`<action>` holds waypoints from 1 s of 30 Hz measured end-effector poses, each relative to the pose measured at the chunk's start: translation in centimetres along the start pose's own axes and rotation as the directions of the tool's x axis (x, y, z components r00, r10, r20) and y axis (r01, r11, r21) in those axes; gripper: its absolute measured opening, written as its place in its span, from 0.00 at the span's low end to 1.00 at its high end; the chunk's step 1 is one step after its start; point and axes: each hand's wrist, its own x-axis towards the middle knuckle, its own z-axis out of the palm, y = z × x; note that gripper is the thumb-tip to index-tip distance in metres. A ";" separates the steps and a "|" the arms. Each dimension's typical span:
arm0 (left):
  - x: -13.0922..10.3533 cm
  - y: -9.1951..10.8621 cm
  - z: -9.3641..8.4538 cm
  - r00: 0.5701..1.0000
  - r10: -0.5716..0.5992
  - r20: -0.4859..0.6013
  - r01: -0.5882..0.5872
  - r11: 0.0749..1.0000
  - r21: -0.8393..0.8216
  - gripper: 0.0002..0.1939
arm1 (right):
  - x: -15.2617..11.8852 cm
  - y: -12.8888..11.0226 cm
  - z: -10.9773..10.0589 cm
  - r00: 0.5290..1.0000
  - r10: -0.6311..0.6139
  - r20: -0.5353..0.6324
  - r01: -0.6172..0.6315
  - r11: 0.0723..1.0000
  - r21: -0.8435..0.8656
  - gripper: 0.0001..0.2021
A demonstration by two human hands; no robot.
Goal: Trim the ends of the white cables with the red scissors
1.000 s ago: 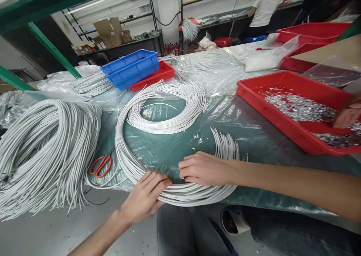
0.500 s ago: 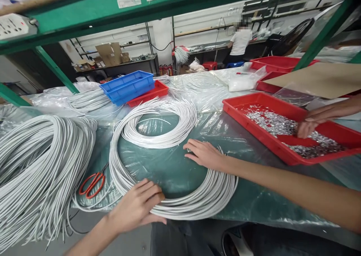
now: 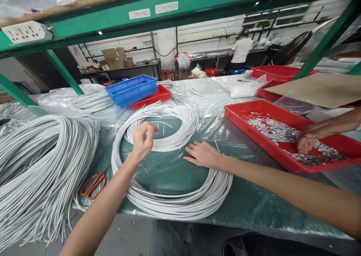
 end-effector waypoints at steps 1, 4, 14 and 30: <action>0.1 -0.5 0.7 0.999 -0.029 -0.013 0.029 1.000 0.003 0.24 | 0.0 0.0 0.2 1.000 -0.018 0.011 0.018 1.000 -0.003 0.20; -0.5 -1.8 2.0 0.996 -0.080 0.035 0.079 0.997 0.018 0.24 | 0.3 0.3 0.7 0.997 -0.067 0.048 0.068 0.997 -0.021 0.20; -1.5 -4.1 0.7 0.951 -0.306 -0.034 0.307 0.951 0.025 0.27 | 1.0 1.5 2.1 0.986 -0.167 0.027 0.168 0.986 -0.022 0.20; -1.6 -3.9 0.5 0.875 -0.483 0.042 0.481 0.876 0.046 0.29 | -7.8 19.3 -0.7 0.688 0.717 0.113 -0.726 0.674 0.136 0.22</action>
